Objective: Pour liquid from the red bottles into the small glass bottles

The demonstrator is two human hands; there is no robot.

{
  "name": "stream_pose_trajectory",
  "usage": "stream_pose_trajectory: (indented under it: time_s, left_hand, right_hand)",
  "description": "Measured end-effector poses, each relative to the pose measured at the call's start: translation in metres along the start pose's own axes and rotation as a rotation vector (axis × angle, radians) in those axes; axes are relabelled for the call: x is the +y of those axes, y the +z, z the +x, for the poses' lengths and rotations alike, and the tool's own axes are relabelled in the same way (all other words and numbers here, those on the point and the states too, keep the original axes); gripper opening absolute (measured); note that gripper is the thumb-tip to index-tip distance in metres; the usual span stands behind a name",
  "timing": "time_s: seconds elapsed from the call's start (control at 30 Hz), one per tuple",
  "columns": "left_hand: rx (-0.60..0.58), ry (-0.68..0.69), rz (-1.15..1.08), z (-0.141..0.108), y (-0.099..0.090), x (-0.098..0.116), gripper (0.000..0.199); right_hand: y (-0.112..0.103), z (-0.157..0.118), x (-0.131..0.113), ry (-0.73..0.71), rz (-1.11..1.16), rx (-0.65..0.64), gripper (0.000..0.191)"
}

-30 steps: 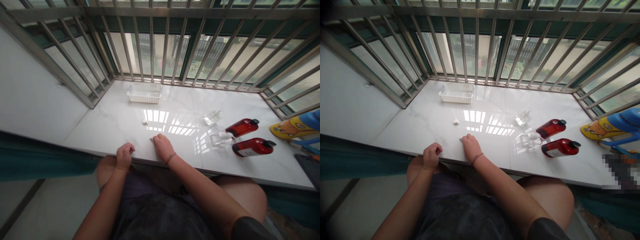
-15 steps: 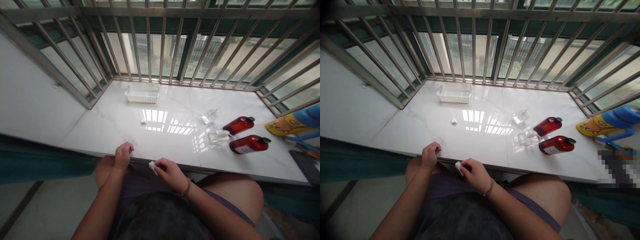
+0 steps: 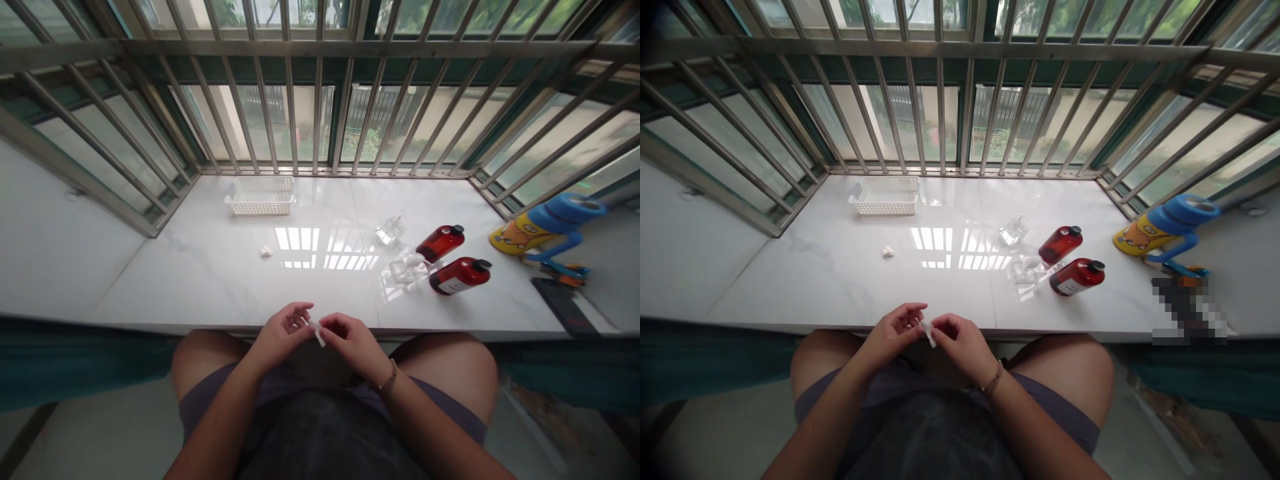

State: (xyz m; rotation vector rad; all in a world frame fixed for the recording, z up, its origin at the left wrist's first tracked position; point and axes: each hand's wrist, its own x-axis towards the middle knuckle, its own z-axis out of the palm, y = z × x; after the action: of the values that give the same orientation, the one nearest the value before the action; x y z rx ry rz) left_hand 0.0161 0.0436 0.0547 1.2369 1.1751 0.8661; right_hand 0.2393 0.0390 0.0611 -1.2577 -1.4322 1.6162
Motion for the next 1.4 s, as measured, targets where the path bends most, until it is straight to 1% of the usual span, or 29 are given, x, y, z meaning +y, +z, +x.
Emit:
stream_pose_trajectory:
  time_s: [0.07,0.13,0.23,0.3,0.37,0.43,0.5,0.53,0.57,0.6,0.63,0.7,0.73,0.8,0.87,0.93,1.0,1.1,1.17,1.23,1.3,1.4]
  left_hand:
    - [-0.028,-0.017,0.053,-0.001,0.006,0.001,0.044]
    - [-0.030,-0.041,0.168,-0.001,0.005,0.000,0.034]
    - [-0.040,-0.052,0.275,0.001,-0.006,-0.003,0.032]
    - [-0.007,-0.040,0.299,0.004,-0.018,-0.006,0.034]
    - [0.097,-0.016,0.358,0.006,-0.036,-0.007,0.038]
    - [0.249,0.017,0.481,0.009,-0.060,-0.008,0.040]
    - [0.386,0.082,0.666,0.010,-0.090,-0.009,0.039]
    - [0.445,0.140,0.773,0.010,-0.106,-0.010,0.038]
    - [0.489,0.187,0.864,0.010,-0.121,-0.012,0.036]
    - [0.517,0.203,0.936,0.009,-0.137,-0.014,0.035]
    - [0.546,0.193,0.991,0.007,-0.151,-0.017,0.033]
    - [0.591,0.127,1.067,0.002,-0.173,-0.023,0.030]
    - [0.608,0.093,1.090,-0.001,-0.182,-0.025,0.029]
    - [0.645,0.048,1.096,-0.008,-0.191,-0.029,0.027]
    - [0.685,0.033,1.081,-0.014,-0.192,-0.030,0.027]
    - [0.706,0.057,1.097,-0.019,-0.186,-0.027,0.025]
    - [0.693,0.137,1.152,-0.021,-0.176,-0.023,0.025]
    - [0.645,0.316,1.241,-0.018,-0.157,-0.016,0.031]
    - [0.620,0.431,1.275,-0.014,-0.140,-0.011,0.031]
    - [0.567,0.548,1.279,-0.008,-0.118,-0.008,0.028]
    - [0.465,0.657,1.270,-0.003,-0.094,-0.008,0.027]
    - [0.315,0.715,1.275,0.007,-0.059,-0.012,0.036]
  right_hand:
    - [-0.002,-0.004,-0.002,-0.020,-0.053,0.022,0.026]
    - [-0.004,-0.008,-0.003,-0.036,-0.104,0.061,0.021]
    - [-0.011,-0.011,-0.001,-0.055,-0.159,0.117,0.017]
    - [-0.017,-0.011,0.002,-0.050,-0.157,0.149,0.017]
    - [-0.024,-0.012,0.006,-0.045,-0.157,0.180,0.017]
    - [-0.032,-0.013,0.010,-0.042,-0.168,0.202,0.018]
    - [-0.038,-0.014,0.014,-0.031,-0.173,0.209,0.020]
    - [-0.042,-0.015,0.016,-0.025,-0.177,0.213,0.021]
    - [-0.044,-0.015,0.018,-0.022,-0.184,0.220,0.022]
    - [-0.047,-0.015,0.020,-0.023,-0.192,0.229,0.022]
    - [-0.049,-0.015,0.022,-0.025,-0.198,0.240,0.023]
    - [-0.053,-0.015,0.024,-0.027,-0.205,0.258,0.023]
    - [-0.055,-0.015,0.025,-0.025,-0.205,0.264,0.023]
    - [-0.058,-0.015,0.025,-0.019,-0.208,0.274,0.023]
    - [-0.062,-0.014,0.025,-0.023,-0.219,0.289,0.024]
    - [-0.065,-0.014,0.025,-0.032,-0.240,0.298,0.025]
    - [-0.067,-0.014,0.025,-0.032,-0.261,0.298,0.027]
    - [-0.070,-0.013,0.025,-0.013,-0.300,0.301,0.035]
    - [-0.070,-0.012,0.026,-0.008,-0.324,0.312,0.041]
    - [-0.070,-0.012,0.027,-0.014,-0.336,0.330,0.041]
    - [-0.071,-0.013,0.027,-0.022,-0.335,0.345,0.036]
    - [-0.075,-0.014,0.027,-0.008,-0.356,0.324,0.034]
